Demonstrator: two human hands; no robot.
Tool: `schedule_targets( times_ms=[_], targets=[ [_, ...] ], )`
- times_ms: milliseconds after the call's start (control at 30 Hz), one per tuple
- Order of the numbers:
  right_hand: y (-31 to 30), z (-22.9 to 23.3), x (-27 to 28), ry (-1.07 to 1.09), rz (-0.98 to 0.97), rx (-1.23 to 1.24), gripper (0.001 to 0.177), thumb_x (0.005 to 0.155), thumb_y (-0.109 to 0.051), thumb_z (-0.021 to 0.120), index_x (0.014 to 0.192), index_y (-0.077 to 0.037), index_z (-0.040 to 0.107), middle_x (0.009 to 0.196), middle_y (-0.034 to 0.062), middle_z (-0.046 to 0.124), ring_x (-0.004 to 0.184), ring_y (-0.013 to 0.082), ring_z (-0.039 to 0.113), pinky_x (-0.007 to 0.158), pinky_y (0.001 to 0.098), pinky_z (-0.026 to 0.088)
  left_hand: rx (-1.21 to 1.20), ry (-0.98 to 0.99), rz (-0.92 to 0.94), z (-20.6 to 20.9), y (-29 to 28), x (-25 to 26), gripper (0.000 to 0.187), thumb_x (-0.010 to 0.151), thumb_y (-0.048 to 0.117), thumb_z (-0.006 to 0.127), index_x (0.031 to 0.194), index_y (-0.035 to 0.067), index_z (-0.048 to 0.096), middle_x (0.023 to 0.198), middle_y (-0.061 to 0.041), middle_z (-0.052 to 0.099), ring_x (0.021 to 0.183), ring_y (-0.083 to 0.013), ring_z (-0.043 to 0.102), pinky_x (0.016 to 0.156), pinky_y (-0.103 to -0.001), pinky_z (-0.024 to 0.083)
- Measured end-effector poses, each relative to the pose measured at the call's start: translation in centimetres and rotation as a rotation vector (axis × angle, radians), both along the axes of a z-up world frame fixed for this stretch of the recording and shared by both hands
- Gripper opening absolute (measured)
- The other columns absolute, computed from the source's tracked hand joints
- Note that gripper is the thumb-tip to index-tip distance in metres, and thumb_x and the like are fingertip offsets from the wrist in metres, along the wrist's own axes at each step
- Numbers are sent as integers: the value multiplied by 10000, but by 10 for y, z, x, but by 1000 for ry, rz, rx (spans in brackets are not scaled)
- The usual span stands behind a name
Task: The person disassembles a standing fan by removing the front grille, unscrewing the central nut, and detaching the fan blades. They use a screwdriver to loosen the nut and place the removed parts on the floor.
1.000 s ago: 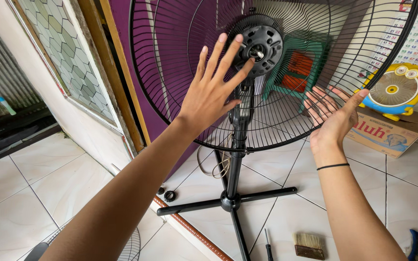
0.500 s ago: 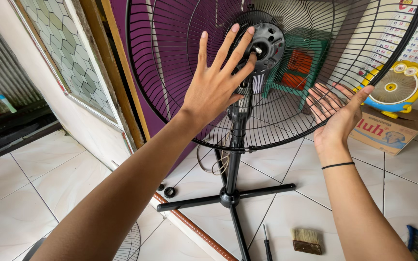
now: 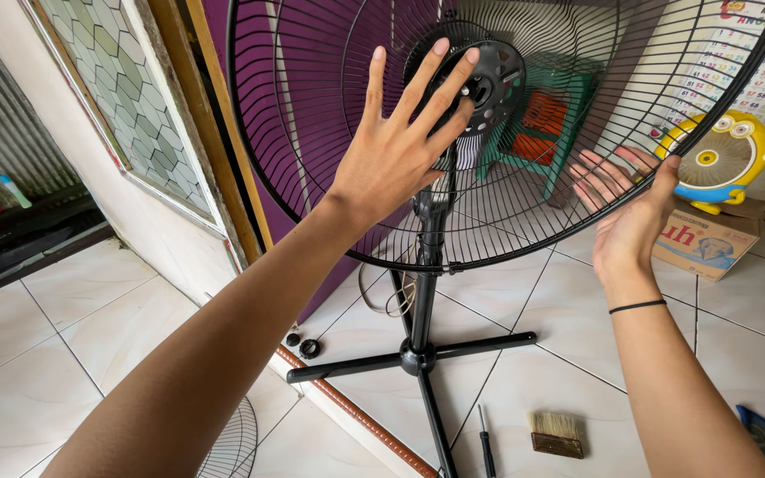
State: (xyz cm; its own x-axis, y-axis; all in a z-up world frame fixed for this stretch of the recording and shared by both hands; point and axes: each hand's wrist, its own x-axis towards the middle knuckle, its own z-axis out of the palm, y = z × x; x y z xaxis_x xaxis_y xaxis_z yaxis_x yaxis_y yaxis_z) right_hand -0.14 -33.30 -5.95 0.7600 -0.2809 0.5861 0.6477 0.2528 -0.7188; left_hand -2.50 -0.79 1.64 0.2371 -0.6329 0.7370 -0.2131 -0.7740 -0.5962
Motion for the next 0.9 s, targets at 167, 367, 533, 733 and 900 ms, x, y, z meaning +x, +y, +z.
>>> schedule_targets(
  times_ms=[167,367,533,733,900],
  targets=[
    [6,12,-17,-46,-154,-128,739,1055,-681,329,1471,-72,380,1376,238,648,1183,330,709,1031,410,547,18,-37,-14,1,1,-6,915,760,597,847,1526,172,584,1747,-106,112,1603,-361,115,1231,-757,191],
    [11,9,-25,-180,-506,-297,803,1066,-532,436,1599,-118,0,1628,228,250,1363,353,472,1113,465,460,28,-71,-1,1,4,-11,896,786,589,846,1533,166,591,1756,-109,121,1609,-361,127,1234,-752,198],
    [0,0,-26,-407,-869,-660,814,1145,-385,474,1649,-169,-128,1739,144,-90,1663,316,17,1383,477,80,7,-43,-34,4,5,-11,904,778,613,836,1524,165,589,1741,-119,117,1595,-376,127,1223,-764,200],
    [18,16,-50,-462,-1105,-960,865,1047,-349,640,1697,-132,110,1739,188,-6,1612,366,43,1313,532,57,-21,9,-59,3,4,-13,882,754,602,853,1480,170,601,1726,-140,121,1586,-386,131,1219,-769,202],
    [60,43,-69,-546,-840,-1177,625,1032,-283,754,1582,-168,481,1766,166,182,1624,372,159,1311,592,142,-26,45,-85,0,3,-20,909,717,589,875,1471,156,608,1721,-133,132,1586,-369,137,1228,-757,208]
  ],
)
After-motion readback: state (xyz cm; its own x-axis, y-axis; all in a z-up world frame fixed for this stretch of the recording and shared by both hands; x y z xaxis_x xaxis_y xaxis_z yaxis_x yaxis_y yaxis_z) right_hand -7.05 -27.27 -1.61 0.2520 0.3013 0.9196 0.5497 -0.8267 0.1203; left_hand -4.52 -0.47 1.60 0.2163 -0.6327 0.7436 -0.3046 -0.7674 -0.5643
